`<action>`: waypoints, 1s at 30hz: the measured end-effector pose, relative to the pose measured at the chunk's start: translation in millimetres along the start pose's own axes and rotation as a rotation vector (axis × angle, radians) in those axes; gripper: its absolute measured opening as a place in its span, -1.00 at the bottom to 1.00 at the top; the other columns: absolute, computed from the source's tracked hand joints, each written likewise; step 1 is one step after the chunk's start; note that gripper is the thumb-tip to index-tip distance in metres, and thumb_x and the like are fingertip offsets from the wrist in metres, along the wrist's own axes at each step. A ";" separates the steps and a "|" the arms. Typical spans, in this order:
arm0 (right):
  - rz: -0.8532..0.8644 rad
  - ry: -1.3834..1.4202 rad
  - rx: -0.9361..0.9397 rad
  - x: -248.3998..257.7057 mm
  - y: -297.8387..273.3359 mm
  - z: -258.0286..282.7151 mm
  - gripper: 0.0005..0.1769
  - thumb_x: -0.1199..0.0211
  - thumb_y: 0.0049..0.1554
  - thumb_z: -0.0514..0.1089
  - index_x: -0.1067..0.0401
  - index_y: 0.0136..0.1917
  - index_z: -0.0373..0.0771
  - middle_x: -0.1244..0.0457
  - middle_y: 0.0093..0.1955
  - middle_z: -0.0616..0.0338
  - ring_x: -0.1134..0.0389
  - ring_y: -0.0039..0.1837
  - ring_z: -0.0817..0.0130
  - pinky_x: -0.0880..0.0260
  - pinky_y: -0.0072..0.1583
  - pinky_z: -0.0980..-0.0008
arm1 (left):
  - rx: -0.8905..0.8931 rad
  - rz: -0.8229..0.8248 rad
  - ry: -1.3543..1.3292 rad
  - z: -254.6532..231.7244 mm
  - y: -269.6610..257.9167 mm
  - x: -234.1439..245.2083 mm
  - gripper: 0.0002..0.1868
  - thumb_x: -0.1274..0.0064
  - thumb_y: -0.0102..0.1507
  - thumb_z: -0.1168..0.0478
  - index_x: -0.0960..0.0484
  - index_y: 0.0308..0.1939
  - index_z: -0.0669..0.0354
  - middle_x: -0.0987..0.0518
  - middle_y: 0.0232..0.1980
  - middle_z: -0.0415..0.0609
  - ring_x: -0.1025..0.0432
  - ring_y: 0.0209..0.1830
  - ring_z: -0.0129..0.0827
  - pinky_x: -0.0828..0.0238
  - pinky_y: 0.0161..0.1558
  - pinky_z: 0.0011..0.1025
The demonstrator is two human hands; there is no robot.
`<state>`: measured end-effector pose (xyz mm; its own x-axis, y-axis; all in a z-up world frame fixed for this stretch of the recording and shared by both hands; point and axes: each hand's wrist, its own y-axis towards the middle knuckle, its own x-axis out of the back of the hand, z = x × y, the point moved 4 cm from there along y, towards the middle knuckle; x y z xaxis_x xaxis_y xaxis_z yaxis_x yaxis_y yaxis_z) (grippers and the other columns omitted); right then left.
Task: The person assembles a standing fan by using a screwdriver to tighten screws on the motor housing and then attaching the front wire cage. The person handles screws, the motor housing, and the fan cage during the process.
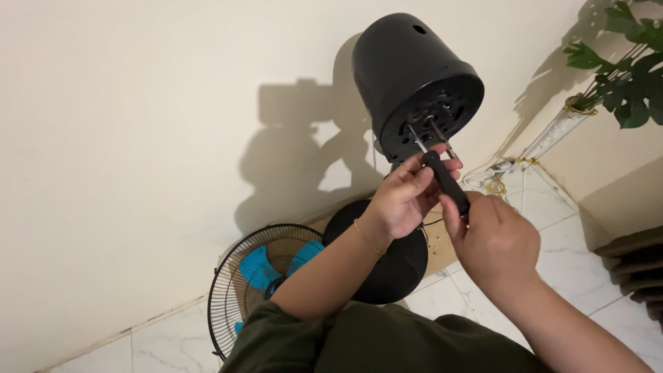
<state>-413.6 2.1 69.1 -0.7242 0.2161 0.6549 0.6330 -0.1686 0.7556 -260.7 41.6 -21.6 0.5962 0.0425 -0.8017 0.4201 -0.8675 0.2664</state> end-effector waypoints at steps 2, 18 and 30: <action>0.042 -0.058 -0.020 -2.3 0.9 -3.5 -0.63 -0.39 0.21 0.06 -0.43 -0.29 -0.19 -0.22 -0.37 0.18 -0.29 -0.35 0.19 -0.25 -0.31 0.24 | -0.006 -0.012 0.024 0.8 0.7 -1.1 -0.54 -0.09 0.35 0.16 -0.44 0.33 0.05 -0.58 0.15 -0.06 -0.48 0.17 -0.35 -0.40 0.24 -0.29; 0.028 0.079 -0.052 -4.6 -1.4 -3.2 -0.71 -0.38 0.27 0.03 -0.51 -0.08 -0.24 -0.29 -0.36 0.15 -0.32 -0.36 0.20 -0.27 -0.30 0.26 | -0.028 0.010 -0.091 4.3 3.1 2.6 -0.63 -0.06 0.38 0.19 -0.47 0.27 0.10 -0.59 0.13 -0.02 -0.49 0.19 -0.34 -0.40 0.27 -0.32; 0.009 -0.121 0.150 10.3 18.8 15.9 -0.64 -0.32 0.23 -0.08 -0.51 0.21 -0.34 -0.25 -0.21 0.12 -0.39 -0.20 0.21 -0.35 -0.27 0.32 | -0.056 -0.081 0.085 6.7 10.7 3.2 -0.70 -0.06 0.46 0.25 -0.51 0.26 0.20 -0.58 0.06 -0.07 -0.48 0.02 -0.35 -0.46 0.06 -0.31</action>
<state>-404.8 16.5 89.8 -0.6857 0.3312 0.6481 0.6795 -0.0279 0.7332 -258.9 29.2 -24.9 0.6136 0.1548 -0.7743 0.5053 -0.8304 0.2345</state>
